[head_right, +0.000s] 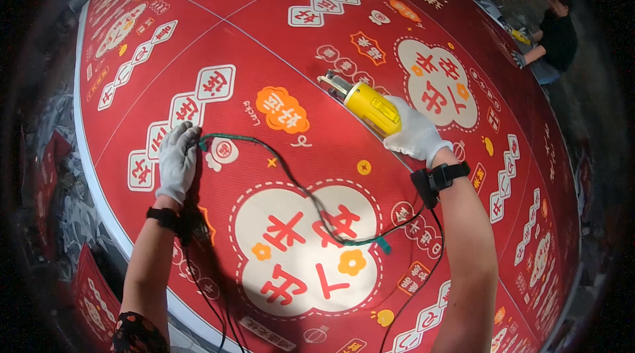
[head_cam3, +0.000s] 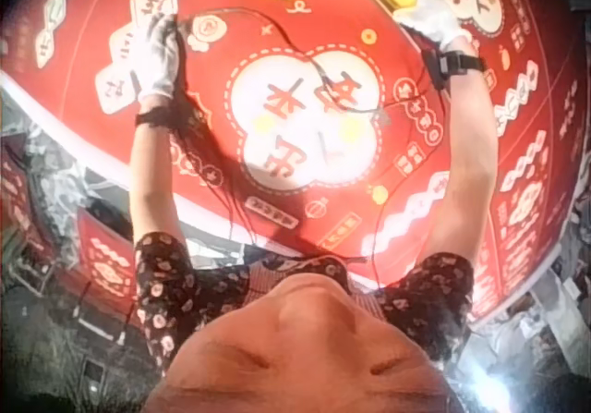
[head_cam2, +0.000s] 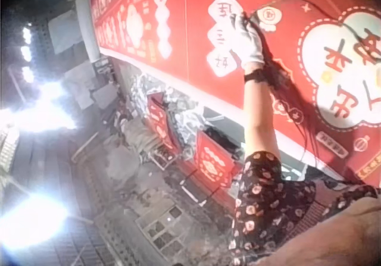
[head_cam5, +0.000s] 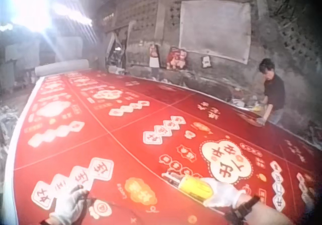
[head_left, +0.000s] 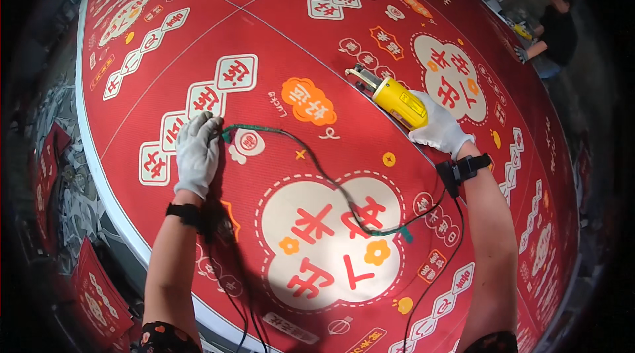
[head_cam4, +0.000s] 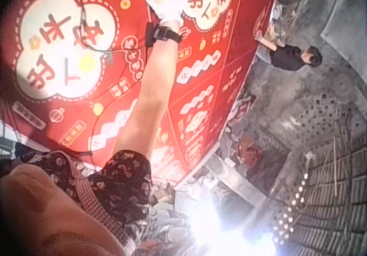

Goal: Cutting, sorting, and rolling large printed floor mats using an electric cutter in a manufacturing environment.

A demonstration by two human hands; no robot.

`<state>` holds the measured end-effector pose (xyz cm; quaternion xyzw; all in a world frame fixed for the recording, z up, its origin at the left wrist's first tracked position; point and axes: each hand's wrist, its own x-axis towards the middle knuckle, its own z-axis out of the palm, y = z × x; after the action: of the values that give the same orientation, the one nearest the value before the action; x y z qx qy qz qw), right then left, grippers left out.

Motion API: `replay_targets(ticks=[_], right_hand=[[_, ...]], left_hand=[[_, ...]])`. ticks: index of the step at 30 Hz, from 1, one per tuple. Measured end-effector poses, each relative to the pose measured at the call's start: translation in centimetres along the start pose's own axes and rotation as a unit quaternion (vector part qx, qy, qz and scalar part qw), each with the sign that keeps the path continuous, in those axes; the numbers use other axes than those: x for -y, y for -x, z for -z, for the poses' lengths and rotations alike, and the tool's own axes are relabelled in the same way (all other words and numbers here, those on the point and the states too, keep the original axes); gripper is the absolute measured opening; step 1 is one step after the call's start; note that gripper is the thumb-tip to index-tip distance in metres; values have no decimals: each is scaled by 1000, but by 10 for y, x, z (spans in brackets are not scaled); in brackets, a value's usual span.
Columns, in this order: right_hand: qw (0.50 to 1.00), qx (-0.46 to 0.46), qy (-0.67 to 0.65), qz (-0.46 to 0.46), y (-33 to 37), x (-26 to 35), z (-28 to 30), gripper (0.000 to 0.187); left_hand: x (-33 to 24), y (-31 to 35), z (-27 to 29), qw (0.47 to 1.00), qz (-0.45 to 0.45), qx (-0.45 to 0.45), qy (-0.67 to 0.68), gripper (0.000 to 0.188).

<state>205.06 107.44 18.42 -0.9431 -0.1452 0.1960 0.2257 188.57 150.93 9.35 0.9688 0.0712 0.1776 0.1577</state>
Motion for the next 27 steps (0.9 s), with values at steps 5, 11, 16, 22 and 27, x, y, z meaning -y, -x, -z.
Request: replay_targets(ticks=[5,11,16,22,27], right_hand=[[1000,-6,-16,6,-31,13,-8,83],[998,-26,-39,34,-75,36,-23,85],[997,-33,-42,61,-116,56,-34,85],[995,-39,-59,71,-161,109,-41,81],[998,-26,-36,51,-201,143,-43,81]], left_hand=[[-9,-5,-3,1000,4,6,2,33],[-10,-9,-1,1000,-4,-7,2,30],[-8,-13,-1,1000,-3,-11,-5,26],[-1,-14,0,1000,-1,-15,5,29],[-3,-22,2,999,-1,-2,34,30]])
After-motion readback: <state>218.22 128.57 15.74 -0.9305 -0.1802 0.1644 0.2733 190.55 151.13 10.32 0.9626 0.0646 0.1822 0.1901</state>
